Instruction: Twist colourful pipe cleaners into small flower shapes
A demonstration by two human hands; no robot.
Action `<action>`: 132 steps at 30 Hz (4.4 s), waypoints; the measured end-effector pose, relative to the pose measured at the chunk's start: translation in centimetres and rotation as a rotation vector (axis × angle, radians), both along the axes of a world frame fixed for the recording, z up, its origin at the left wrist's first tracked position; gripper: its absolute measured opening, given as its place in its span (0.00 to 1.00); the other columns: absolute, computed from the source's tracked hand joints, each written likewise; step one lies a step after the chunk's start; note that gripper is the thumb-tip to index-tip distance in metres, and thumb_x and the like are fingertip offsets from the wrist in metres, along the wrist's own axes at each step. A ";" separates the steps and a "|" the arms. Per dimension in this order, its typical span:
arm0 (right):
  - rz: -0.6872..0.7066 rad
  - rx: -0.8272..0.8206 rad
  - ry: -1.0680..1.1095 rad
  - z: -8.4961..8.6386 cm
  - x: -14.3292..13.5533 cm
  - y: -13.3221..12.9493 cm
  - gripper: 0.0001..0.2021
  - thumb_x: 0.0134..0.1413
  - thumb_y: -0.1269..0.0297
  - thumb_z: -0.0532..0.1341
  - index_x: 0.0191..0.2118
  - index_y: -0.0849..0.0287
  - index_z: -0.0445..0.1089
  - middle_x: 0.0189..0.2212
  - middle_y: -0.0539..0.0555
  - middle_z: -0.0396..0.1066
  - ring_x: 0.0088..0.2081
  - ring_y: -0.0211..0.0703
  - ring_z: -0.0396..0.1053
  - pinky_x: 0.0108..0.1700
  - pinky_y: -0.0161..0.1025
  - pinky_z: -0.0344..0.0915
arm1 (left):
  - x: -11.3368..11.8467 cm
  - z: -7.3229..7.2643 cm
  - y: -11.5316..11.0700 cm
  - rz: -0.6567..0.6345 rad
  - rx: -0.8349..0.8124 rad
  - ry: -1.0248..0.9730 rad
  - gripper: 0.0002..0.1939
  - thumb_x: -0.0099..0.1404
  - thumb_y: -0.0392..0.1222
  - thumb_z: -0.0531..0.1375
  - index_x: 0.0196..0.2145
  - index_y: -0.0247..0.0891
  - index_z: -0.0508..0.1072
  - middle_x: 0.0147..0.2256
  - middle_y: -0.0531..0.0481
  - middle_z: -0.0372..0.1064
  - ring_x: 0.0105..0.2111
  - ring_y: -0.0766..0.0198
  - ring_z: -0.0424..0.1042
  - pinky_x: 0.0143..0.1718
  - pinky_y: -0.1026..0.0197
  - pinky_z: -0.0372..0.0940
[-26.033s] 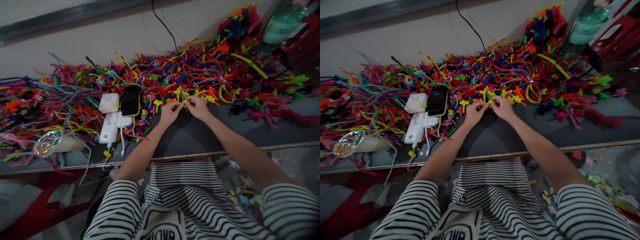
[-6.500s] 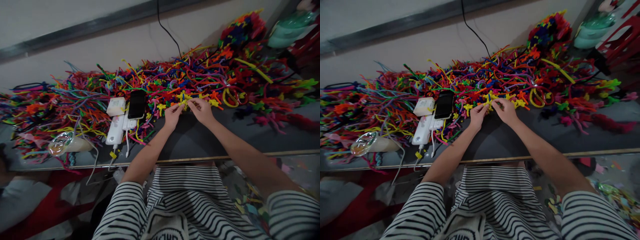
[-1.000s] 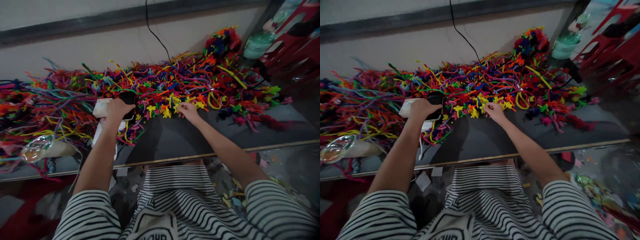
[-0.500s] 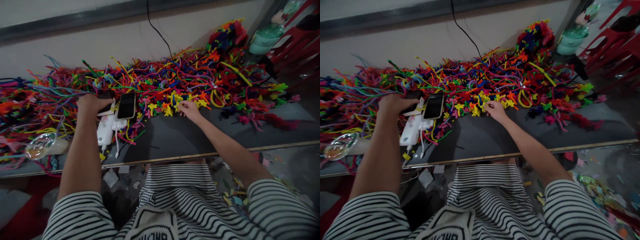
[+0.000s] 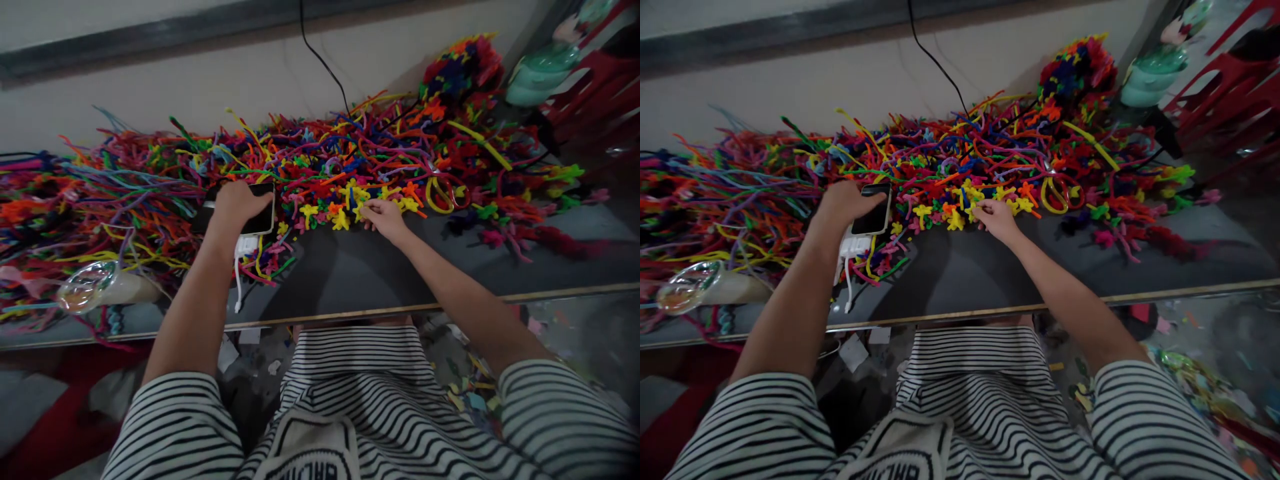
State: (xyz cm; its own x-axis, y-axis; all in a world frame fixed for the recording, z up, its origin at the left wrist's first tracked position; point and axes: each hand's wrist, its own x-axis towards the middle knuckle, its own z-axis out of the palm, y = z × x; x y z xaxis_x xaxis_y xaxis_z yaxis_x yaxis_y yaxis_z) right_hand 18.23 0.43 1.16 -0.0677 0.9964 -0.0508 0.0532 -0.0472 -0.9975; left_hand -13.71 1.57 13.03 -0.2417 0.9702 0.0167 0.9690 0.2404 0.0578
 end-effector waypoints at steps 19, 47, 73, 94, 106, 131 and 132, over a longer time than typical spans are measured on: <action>-0.002 -0.016 0.019 0.2 -0.3 -0.1 0.05 0.52 0.66 0.67 0.34 0.60 0.73 0.21 0.49 0.73 0.17 0.32 0.66 0.16 0.28 0.57 | 2.6 0.8 0.6 0.067 -0.238 0.129 0.42 0.47 0.70 0.68 0.49 0.33 0.76 0.52 0.28 0.72 0.55 0.29 0.70 0.52 0.38 0.68; 0.001 0.102 0.016 1.1 0.1 -0.6 0.14 0.51 0.53 0.69 0.32 0.59 0.73 0.22 0.47 0.71 0.18 0.32 0.67 0.17 0.29 0.56 | 15.6 -12.1 -2.6 -0.636 0.446 -0.747 0.12 0.70 0.42 0.61 0.50 0.41 0.75 0.40 0.47 0.78 0.42 0.61 0.76 0.45 0.59 0.70; -0.032 0.053 0.047 0.3 0.1 0.1 0.11 0.49 0.58 0.70 0.30 0.59 0.72 0.19 0.47 0.70 0.16 0.34 0.66 0.15 0.30 0.54 | 12.1 -8.9 -3.3 -0.165 0.621 -0.252 0.39 0.71 0.63 0.51 0.71 0.39 0.52 0.71 0.26 0.44 0.73 0.31 0.34 0.53 0.18 0.61; -0.042 0.065 0.042 0.9 0.2 0.0 0.11 0.48 0.57 0.70 0.29 0.58 0.71 0.19 0.47 0.69 0.17 0.34 0.66 0.16 0.31 0.55 | 15.6 -10.7 -4.1 -0.742 0.581 -0.287 0.26 0.75 0.51 0.50 0.62 0.32 0.66 0.60 0.31 0.65 0.62 0.46 0.65 0.64 0.45 0.59; -0.051 0.059 0.017 1.2 0.1 -0.3 0.09 0.50 0.60 0.69 0.30 0.58 0.70 0.18 0.47 0.67 0.17 0.36 0.66 0.16 0.32 0.55 | 15.3 -11.1 -3.4 -0.750 0.506 -0.330 0.18 0.76 0.43 0.50 0.58 0.35 0.69 0.48 0.39 0.75 0.52 0.56 0.73 0.56 0.54 0.67; -0.032 0.056 0.016 1.7 0.0 -0.4 0.15 0.48 0.54 0.72 0.27 0.58 0.69 0.17 0.46 0.66 0.16 0.34 0.66 0.15 0.30 0.55 | 15.2 -11.4 -3.2 -0.781 0.561 -0.405 0.15 0.75 0.40 0.53 0.55 0.36 0.71 0.44 0.41 0.76 0.48 0.57 0.74 0.52 0.56 0.68; -0.032 0.056 0.013 1.7 0.0 -0.3 0.15 0.48 0.54 0.72 0.27 0.58 0.69 0.17 0.46 0.66 0.16 0.34 0.66 0.15 0.30 0.56 | 15.1 -11.4 -3.2 -0.780 0.557 -0.402 0.15 0.75 0.40 0.53 0.56 0.36 0.71 0.44 0.41 0.76 0.48 0.57 0.74 0.52 0.56 0.68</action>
State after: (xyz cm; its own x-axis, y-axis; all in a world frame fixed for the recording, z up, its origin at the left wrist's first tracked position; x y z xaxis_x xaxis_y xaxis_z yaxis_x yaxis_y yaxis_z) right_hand 18.20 0.10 2.82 -0.0360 0.9993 0.0057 0.0397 0.0072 -0.9992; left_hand 1.43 -1.65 1.67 0.3628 0.7394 0.5672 0.7285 -0.6046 0.3221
